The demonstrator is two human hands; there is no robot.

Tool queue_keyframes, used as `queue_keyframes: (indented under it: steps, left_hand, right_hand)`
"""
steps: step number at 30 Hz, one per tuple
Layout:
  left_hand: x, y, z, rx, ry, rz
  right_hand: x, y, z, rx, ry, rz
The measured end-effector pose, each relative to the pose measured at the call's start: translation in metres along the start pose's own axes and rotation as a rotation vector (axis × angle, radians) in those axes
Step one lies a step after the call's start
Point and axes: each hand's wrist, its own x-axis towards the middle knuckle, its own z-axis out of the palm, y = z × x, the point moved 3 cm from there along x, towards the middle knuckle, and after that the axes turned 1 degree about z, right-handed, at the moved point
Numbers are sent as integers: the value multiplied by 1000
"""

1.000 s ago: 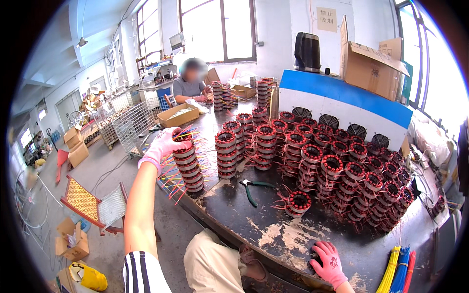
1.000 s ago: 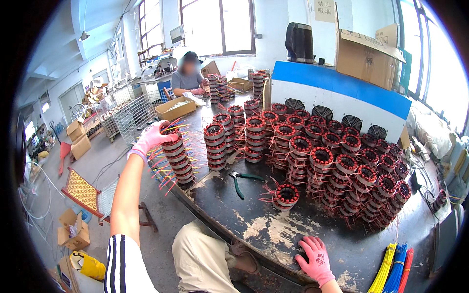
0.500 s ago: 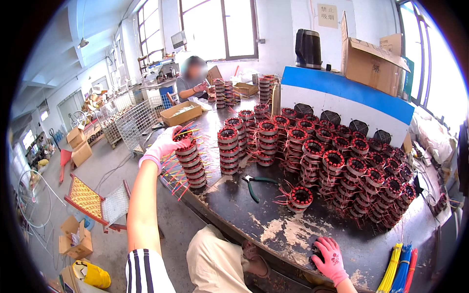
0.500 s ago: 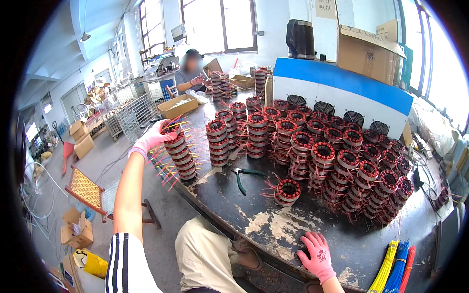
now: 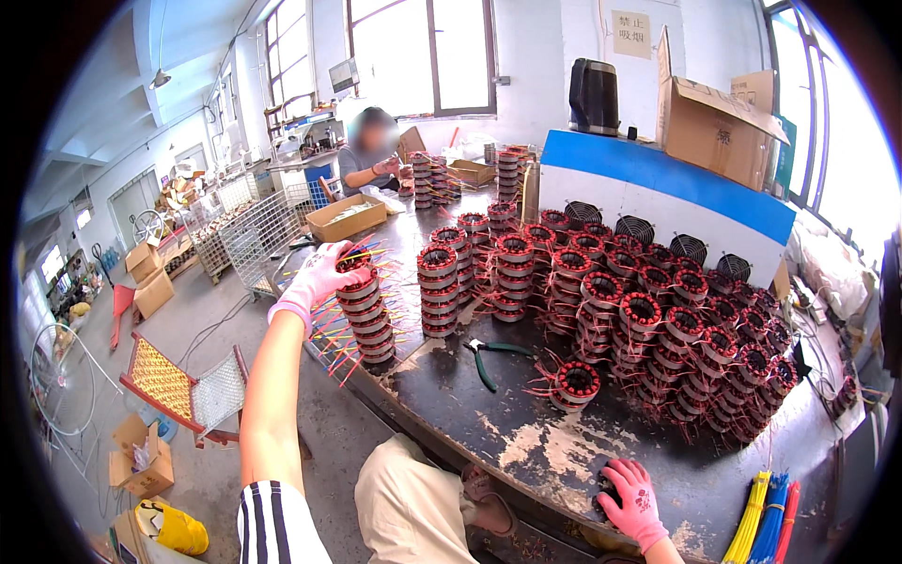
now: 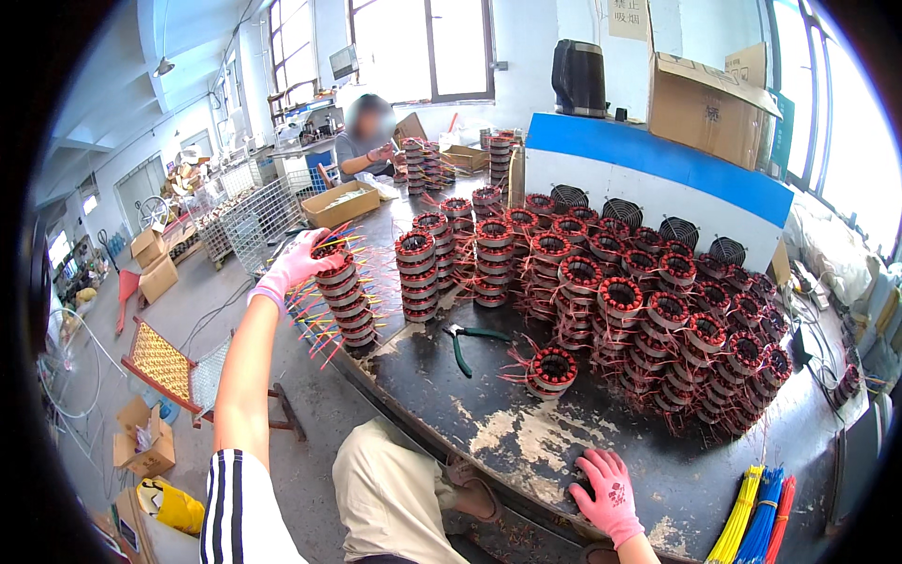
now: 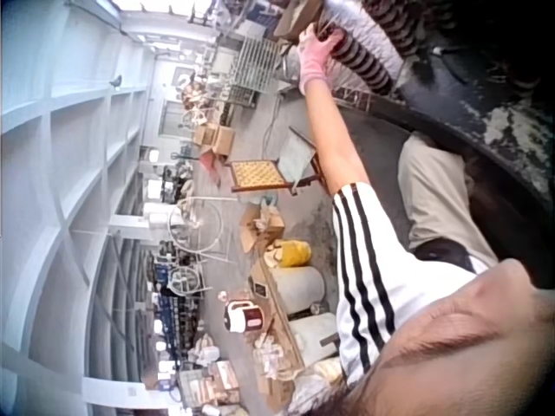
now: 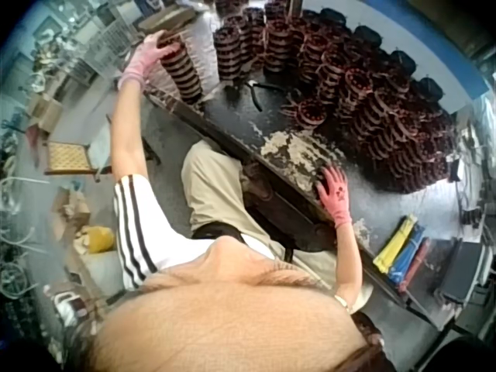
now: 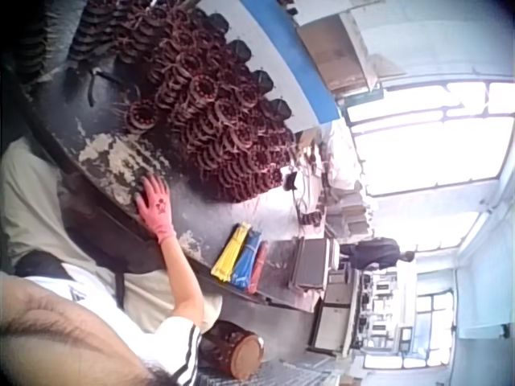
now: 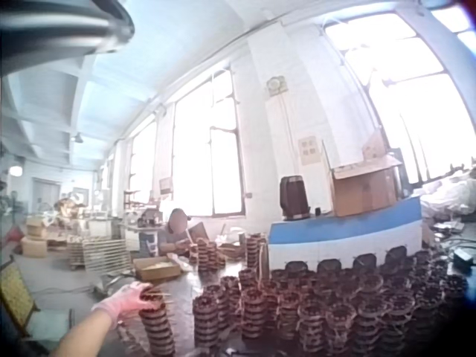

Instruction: The person, wearing pink gloves, uses a pair of pliers to trim and organize colorful wires protruding from a circular motor stator component, then places the component onto a stack of similar items.

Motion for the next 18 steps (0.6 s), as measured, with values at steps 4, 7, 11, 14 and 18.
queue_keyframes:
  steps: [4,7,11,14,18]
  left_hand:
    - [-8,31,8,155,25,-37]
    - [-13,25,-6,241,120,-27]
    - [-37,29,-22,108,597,99]
    - [-81,69,14,-166,786,324]
    - [-151,44,119,-572,396,67]
  right_hand:
    - [-1,3,-4,-13,-8,28]
    - [1,0,1,12,9,-7]
    - [3,-6,4,23,6,-18]
    - [-2,-2,-5,-4,20,12]
    - [-3,-5,0,18,16,6]
